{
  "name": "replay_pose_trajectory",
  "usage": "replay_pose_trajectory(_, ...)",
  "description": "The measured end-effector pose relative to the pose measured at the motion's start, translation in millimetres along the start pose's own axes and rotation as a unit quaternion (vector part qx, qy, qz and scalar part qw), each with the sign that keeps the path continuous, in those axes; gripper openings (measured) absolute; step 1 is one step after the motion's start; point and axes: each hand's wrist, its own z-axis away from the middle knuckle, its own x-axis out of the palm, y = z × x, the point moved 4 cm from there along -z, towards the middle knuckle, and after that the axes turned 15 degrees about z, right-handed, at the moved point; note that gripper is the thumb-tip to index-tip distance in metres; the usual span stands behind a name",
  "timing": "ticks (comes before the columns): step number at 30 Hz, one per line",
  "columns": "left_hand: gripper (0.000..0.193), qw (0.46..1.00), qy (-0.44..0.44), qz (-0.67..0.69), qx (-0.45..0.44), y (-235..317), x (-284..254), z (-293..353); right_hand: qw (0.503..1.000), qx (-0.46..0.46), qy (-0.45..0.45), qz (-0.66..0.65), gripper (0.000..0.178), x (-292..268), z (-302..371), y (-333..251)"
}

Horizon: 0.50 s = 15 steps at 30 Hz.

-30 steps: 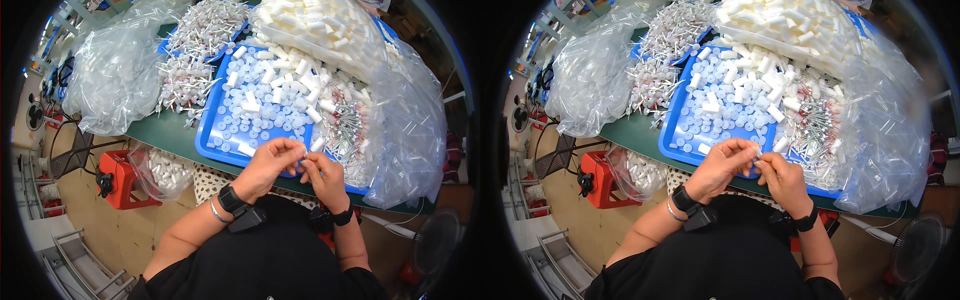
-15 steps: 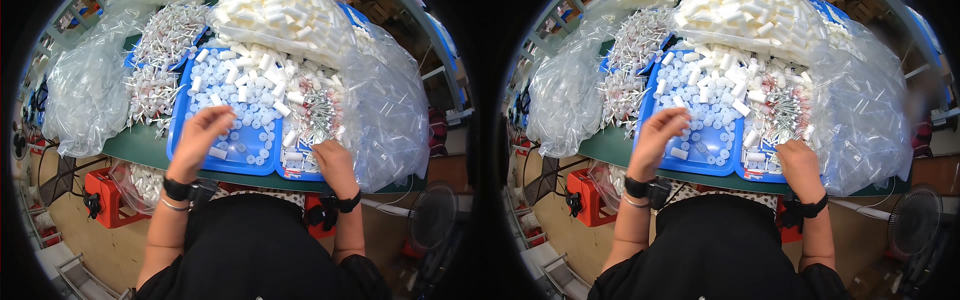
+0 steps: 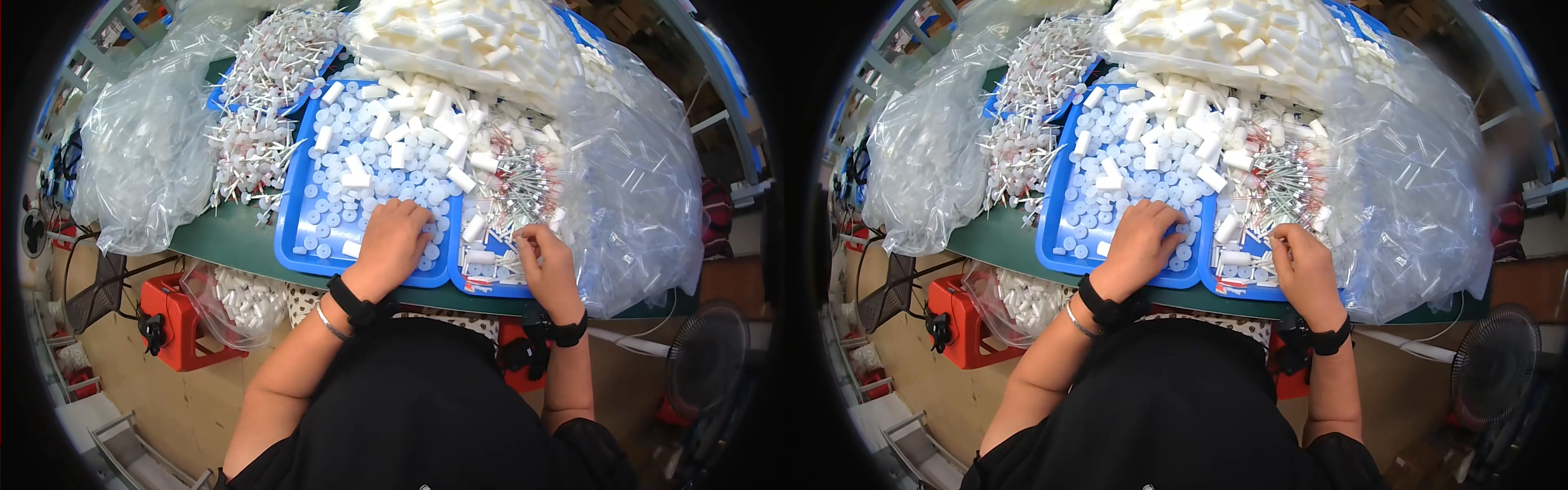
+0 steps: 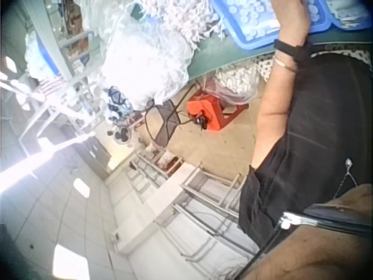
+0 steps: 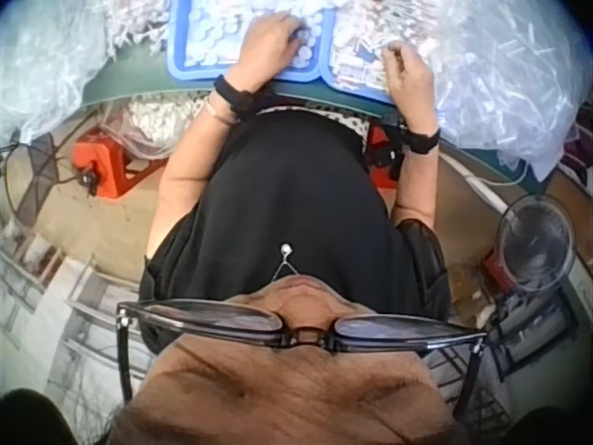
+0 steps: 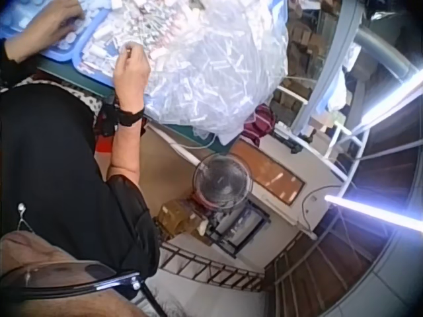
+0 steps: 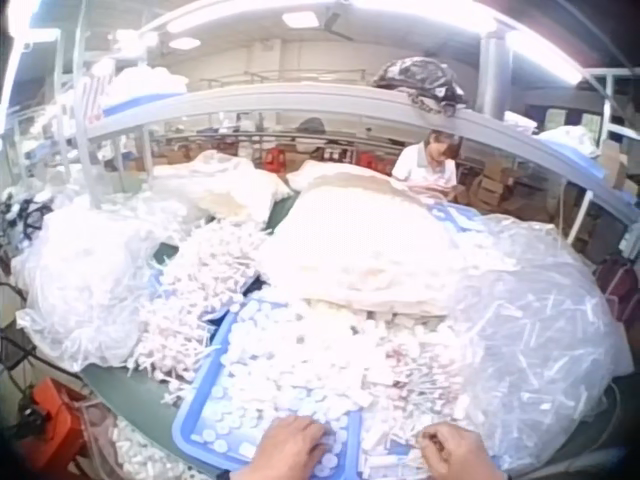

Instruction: The person repeatedly picks small white plastic caps and metal pins from a blue tray and inserts the pins into the caps. The assembled units are placed back onto the tray. The person handles the items one at a time throughout the clip.

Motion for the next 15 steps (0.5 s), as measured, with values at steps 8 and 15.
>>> replay_pose_trajectory(8, 0.02, 0.998, 0.051, 0.003, 0.03, 7, -14, -4, 0.889, 0.113, 0.054, -0.44, 0.014, 3, 4, -4)
replay_pose_trajectory(15, 0.027, 0.72, 0.04, 0.631, -0.288, 17, -5, 8, 0.815, 0.106, 0.07, -0.565, 0.023, 10, 3, -31)
